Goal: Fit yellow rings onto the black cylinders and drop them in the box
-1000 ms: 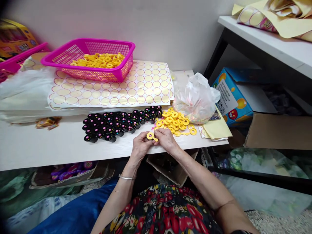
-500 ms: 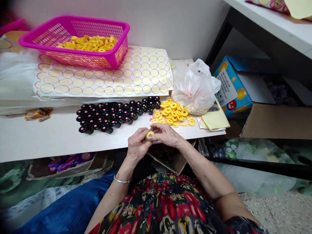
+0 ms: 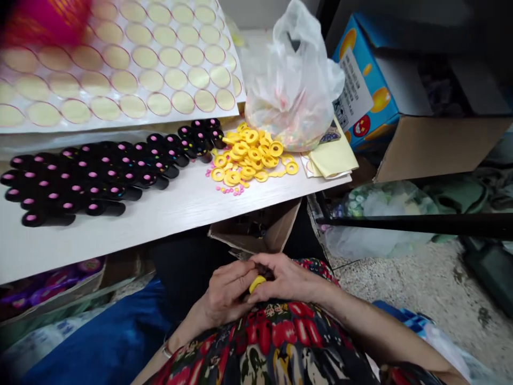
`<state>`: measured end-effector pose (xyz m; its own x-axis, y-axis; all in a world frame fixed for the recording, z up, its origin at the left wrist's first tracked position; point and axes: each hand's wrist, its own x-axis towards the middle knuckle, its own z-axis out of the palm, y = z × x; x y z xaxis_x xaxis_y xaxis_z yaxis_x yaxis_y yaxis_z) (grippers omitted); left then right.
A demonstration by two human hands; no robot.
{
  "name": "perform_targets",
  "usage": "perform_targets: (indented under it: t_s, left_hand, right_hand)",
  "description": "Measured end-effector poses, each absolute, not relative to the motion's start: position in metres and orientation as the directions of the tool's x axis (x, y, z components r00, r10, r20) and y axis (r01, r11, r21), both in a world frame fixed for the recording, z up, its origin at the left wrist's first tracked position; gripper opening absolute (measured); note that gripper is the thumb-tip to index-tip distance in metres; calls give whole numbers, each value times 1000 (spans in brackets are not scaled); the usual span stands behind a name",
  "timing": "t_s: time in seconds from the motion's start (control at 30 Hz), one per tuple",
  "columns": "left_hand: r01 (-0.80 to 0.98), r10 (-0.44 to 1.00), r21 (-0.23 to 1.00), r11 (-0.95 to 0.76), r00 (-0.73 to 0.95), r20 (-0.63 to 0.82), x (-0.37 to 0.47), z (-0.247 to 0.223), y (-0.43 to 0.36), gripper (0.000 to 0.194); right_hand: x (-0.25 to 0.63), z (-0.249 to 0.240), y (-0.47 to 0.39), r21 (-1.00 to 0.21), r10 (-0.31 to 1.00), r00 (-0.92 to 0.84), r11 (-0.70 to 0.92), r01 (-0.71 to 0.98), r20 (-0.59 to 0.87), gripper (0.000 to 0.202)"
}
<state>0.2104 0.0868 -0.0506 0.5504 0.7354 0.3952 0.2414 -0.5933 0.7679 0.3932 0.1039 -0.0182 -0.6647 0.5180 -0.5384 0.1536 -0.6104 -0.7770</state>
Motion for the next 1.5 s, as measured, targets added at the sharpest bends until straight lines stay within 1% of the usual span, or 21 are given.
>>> perform_targets:
  t_s: [0.07, 0.17, 0.27, 0.33, 0.4, 0.47, 0.57, 0.67, 0.8, 0.9, 1.0, 1.1, 1.2, 1.33, 1.4, 1.5]
  left_hand:
    - [233, 722, 764, -602, 568, 395, 213, -54, 85, 14]
    - [232, 724, 745, -626, 528, 444, 214, -55, 86, 11]
    - [243, 732, 736, -631, 500, 462, 215, -54, 86, 9]
    - [256, 747, 743, -618, 485, 455, 216, -55, 86, 9]
    - [262, 763, 756, -599, 474, 440, 217, -56, 84, 8]
    - [262, 764, 762, -592, 483, 428, 219, -58, 81, 8]
    - [266, 756, 758, -596, 503, 418, 219, -60, 76, 7]
    - [296, 758, 740, -604, 499, 420, 219, -59, 72, 7]
    - [332, 762, 708, -623, 462, 454, 217, -54, 72, 8]
    - [375, 780, 694, -615, 416, 466, 216, -50, 77, 6]
    - [422, 807, 691, -587, 370, 461, 220, -50, 82, 9]
    - [435, 836, 715, -547, 321, 445, 224, -53, 85, 8]
    - [405, 876, 778, -481, 263, 405, 225, -55, 89, 6]
    - [344, 899, 834, -432, 243, 365, 221, -55, 90, 7]
    - [329, 895, 837, -437, 245, 371, 221, -55, 89, 7]
    - [336, 893, 829, -447, 222, 391, 225, -56, 86, 5]
  right_hand:
    - [396, -24, 101, -796, 520, -676, -582, 167, -522, 41]
    - [394, -31, 102, -855, 558, -685, -481, 193, -468, 38]
    - [390, -34, 103, -871, 605, -640, -429, 239, -473, 32]
    - [389, -33, 102, -848, 602, -613, -469, 248, -512, 29]
    - [390, -31, 102, -805, 554, -629, -556, 207, -545, 29]
    - [392, -28, 102, -754, 495, -666, -638, 158, -558, 34]
    - [394, -25, 101, -708, 456, -672, -691, 146, -584, 41]
    - [392, -25, 98, -699, 467, -646, -700, 148, -604, 35]
    - [388, -26, 96, -717, 528, -605, -688, 106, -596, 28]
    - [385, -26, 105, -725, 483, -678, -680, 107, -554, 29]
    - [383, -27, 118, -715, 414, -742, -688, 125, -528, 33]
    - [380, -30, 129, -672, 408, -711, -731, 122, -573, 41]
    - [379, -32, 135, -650, 431, -684, -755, 83, -588, 43]
    - [380, -32, 138, -594, 367, -707, -799, 93, -604, 44]
    - [380, -32, 135, -597, 370, -703, -796, 97, -608, 45]
    - [376, -34, 129, -647, 441, -661, -758, 90, -608, 45]
